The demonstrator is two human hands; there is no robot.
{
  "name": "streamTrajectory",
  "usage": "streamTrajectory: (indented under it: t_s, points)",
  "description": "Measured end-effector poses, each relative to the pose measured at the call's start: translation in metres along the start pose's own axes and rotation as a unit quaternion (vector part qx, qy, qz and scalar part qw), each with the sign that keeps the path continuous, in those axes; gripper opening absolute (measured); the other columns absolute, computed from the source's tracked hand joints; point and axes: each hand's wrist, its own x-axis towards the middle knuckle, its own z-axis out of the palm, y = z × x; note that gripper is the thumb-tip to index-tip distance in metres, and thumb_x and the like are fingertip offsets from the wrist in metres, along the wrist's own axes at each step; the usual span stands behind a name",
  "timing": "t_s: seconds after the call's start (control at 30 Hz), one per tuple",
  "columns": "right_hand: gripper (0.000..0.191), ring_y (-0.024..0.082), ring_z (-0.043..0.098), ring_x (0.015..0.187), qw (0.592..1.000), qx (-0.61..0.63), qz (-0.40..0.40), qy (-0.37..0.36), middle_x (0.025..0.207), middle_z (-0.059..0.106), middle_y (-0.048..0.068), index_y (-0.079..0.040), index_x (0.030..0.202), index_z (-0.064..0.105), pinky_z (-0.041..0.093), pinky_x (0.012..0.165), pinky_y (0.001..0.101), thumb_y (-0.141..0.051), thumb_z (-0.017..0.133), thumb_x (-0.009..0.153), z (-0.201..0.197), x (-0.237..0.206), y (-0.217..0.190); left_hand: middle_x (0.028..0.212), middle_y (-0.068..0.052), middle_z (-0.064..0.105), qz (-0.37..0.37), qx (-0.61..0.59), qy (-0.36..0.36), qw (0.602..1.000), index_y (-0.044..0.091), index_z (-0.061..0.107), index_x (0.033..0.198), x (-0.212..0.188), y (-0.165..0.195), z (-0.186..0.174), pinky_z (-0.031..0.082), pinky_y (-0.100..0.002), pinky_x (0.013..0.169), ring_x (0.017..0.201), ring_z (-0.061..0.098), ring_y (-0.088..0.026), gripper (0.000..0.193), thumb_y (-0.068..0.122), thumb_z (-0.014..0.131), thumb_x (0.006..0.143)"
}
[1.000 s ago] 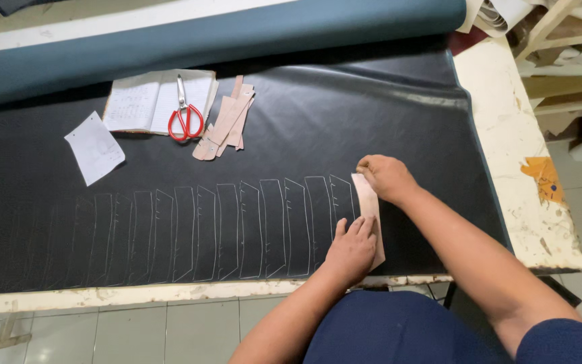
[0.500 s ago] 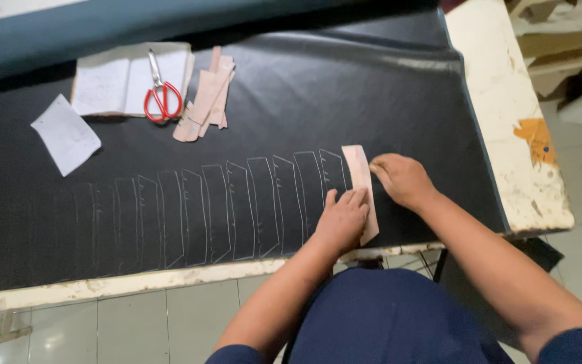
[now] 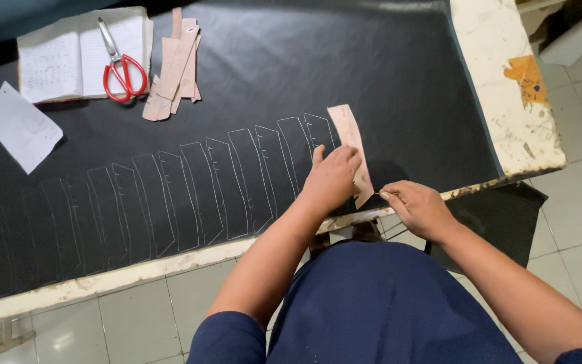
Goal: The person places a paper pattern piece on a large black fabric sheet and uses a pencil to mark the fabric along the pattern's edge. They repeat this process for several pattern pieces laid out in a row, marking each one before moving to the next.
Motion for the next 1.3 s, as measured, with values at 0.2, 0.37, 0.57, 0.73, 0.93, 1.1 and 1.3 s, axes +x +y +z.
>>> streamTrajectory:
  t_s: [0.2,0.37,0.57,0.73,0.93,1.1,1.3]
  points:
    - [0.021,0.029,0.072,0.089,1.000,0.001,-0.025,0.010,0.097,0.075,0.010,-0.005,0.102,0.074,0.057,0.079,0.0380,-0.023,0.063,0.096,0.014,-0.005,-0.008,0.153,-0.006,0.047,-0.004,-0.012,-0.003,1.000,0.011,0.062,0.126,-0.001,-0.003,-0.014,0.024,-0.064,0.114,0.141,0.044,-0.021,0.068,0.032,0.088,0.067]
    - [0.018,0.026,0.073,0.085,0.995,0.059,-0.077,-0.021,0.095,0.075,0.009,-0.006,0.101,0.073,0.058,0.077,0.0358,-0.020,0.064,0.095,0.030,-0.004,-0.014,0.154,-0.005,0.045,-0.003,-0.002,-0.011,1.000,0.013,0.065,0.126,0.001,-0.011,-0.015,0.025,-0.063,0.114,0.140,0.044,-0.022,0.067,0.032,0.088,0.066]
    - [0.017,0.027,0.072,0.083,0.996,0.041,-0.076,-0.021,0.092,0.074,0.008,-0.007,0.101,0.073,0.057,0.074,0.0364,-0.020,0.064,0.095,0.028,0.001,-0.020,0.152,-0.002,0.049,0.003,-0.001,0.019,1.000,0.015,0.068,0.125,0.001,-0.015,-0.012,0.025,-0.064,0.115,0.139,0.048,-0.018,0.044,0.021,0.076,0.082]
    - [0.019,0.028,0.071,0.084,0.999,0.020,-0.027,-0.024,0.093,0.073,0.009,-0.009,0.101,0.073,0.056,0.074,0.0378,-0.024,0.062,0.097,0.021,0.015,-0.025,0.151,0.001,0.051,-0.006,-0.004,0.018,1.000,0.017,0.071,0.120,0.002,-0.017,-0.012,0.021,-0.065,0.118,0.138,0.049,-0.016,0.035,0.019,0.071,0.085]
    - [0.021,0.029,0.071,0.087,0.999,0.018,0.004,-0.044,0.096,0.074,0.008,-0.010,0.101,0.073,0.056,0.077,0.0394,-0.025,0.059,0.099,0.016,0.021,-0.029,0.150,0.001,0.051,-0.021,-0.022,0.000,1.000,0.018,0.072,0.118,0.002,-0.016,-0.019,0.019,-0.065,0.119,0.136,0.049,-0.016,0.036,0.018,0.071,0.083]
    - [0.022,0.030,0.070,0.088,0.999,0.022,-0.017,-0.017,0.096,0.073,0.010,-0.008,0.105,0.073,0.055,0.077,0.0398,-0.024,0.061,0.097,0.019,0.037,-0.029,0.150,0.001,0.052,-0.020,-0.018,0.013,1.000,0.019,0.073,0.120,0.004,-0.017,-0.021,0.018,-0.064,0.119,0.136,0.050,-0.016,0.035,0.009,0.060,0.089]
    - [0.020,0.029,0.071,0.089,0.999,0.017,-0.032,0.015,0.098,0.074,0.010,-0.005,0.102,0.072,0.056,0.079,0.0389,-0.022,0.062,0.098,0.015,0.049,-0.024,0.148,0.001,0.055,-0.027,-0.030,0.012,0.999,0.017,0.077,0.114,0.006,-0.019,-0.022,0.018,-0.062,0.120,0.134,0.052,-0.015,0.033,0.009,0.055,0.091]
